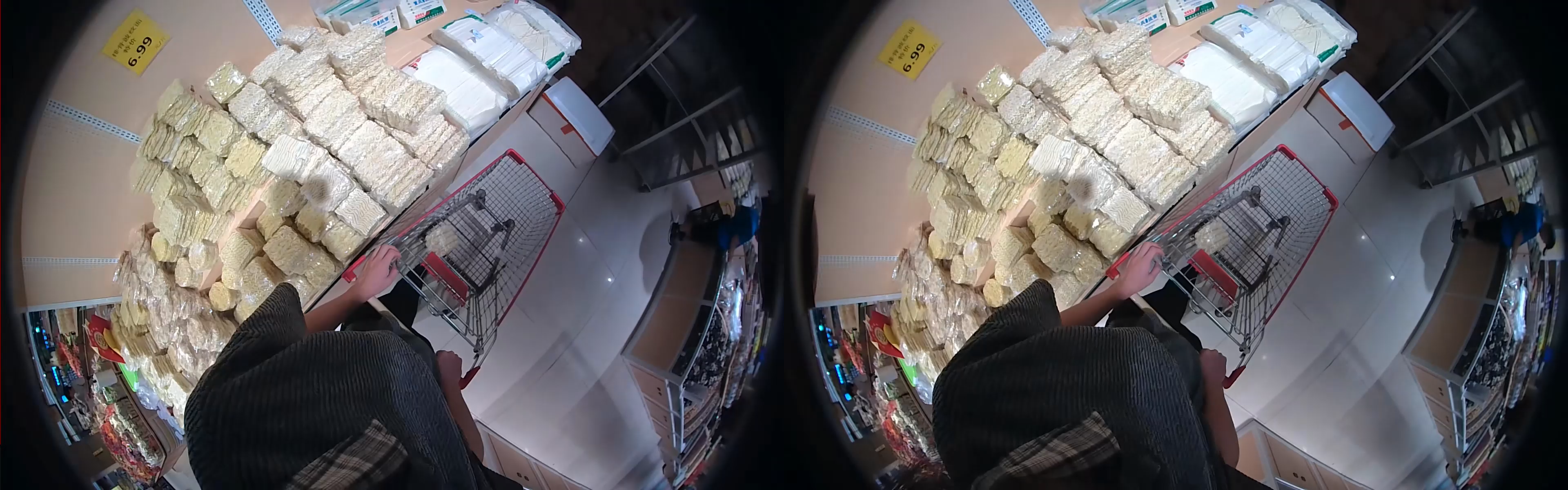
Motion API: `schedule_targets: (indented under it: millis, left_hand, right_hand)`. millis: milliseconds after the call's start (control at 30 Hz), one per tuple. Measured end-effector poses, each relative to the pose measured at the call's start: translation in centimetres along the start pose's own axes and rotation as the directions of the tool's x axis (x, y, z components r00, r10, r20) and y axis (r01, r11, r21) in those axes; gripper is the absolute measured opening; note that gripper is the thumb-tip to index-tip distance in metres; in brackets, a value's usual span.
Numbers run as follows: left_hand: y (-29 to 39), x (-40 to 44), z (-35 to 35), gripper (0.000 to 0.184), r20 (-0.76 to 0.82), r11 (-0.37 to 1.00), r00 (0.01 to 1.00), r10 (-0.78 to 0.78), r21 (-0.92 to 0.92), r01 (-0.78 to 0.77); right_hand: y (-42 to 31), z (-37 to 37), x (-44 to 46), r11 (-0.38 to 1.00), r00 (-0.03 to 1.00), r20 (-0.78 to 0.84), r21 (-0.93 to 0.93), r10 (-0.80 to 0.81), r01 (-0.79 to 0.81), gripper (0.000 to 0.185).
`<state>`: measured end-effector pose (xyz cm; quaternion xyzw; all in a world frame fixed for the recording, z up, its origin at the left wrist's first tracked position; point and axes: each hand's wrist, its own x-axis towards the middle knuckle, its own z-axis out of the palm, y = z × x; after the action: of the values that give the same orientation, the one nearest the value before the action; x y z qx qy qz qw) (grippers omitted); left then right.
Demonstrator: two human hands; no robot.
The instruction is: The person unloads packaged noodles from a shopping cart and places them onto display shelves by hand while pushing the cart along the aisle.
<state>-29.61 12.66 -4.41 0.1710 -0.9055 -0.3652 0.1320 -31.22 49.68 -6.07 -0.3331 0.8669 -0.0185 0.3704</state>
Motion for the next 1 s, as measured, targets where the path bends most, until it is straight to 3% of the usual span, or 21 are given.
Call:
schedule_targets:
  millis: [133,233,367,467,567,733,867,1000]
  left_hand:
    - [-0.6,0.4,-0.5,0.034,-0.066,1.000,0.998,-0.020,-0.023,0.018]
    - [-0.6,2.4,-4.5,0.043,-0.289,0.989,0.956,-0.052,0.115,0.089]
    - [-2.6,5.2,-11.8,0.075,-0.492,0.844,0.855,-0.165,0.378,0.380]
    - [-7.0,6.1,-14.7,0.094,-0.542,0.759,0.804,-0.246,0.408,0.508]
    - [-10.7,6.3,-16.4,0.107,-0.384,0.773,0.839,-0.385,0.363,0.521]
    - [-11.1,6.8,-16.9,0.111,-0.365,0.642,0.791,-0.491,0.462,0.612]
    - [-9.7,6.9,-16.5,0.105,-0.425,0.606,0.777,-0.464,0.488,0.628]
    - [-9.8,7.0,-16.6,0.106,-0.370,0.681,0.826,-0.425,0.470,0.561]
  right_hand:
    - [-0.1,-0.3,0.2,1.000,1.000,0.019,0.013,0.005,-0.006,0.030]
    - [-0.3,-0.4,0.0,0.999,0.999,-0.009,0.016,0.045,-0.045,0.030]
    - [-0.6,-0.1,-0.2,0.997,0.997,0.002,0.010,0.078,-0.078,0.031]
    - [-0.4,-0.1,0.1,0.995,0.996,0.009,0.033,0.094,-0.094,0.032]
    - [-0.6,-0.4,0.0,0.991,0.993,0.033,0.063,0.113,-0.115,0.031]
    - [-0.2,1.1,0.3,0.994,0.995,-0.010,0.048,0.102,-0.101,0.038]
    - [0.0,2.0,0.6,0.992,0.994,-0.031,0.078,0.101,-0.098,0.041]
    - [-0.6,1.6,0.4,0.986,0.993,0.004,0.118,0.115,-0.115,0.039]
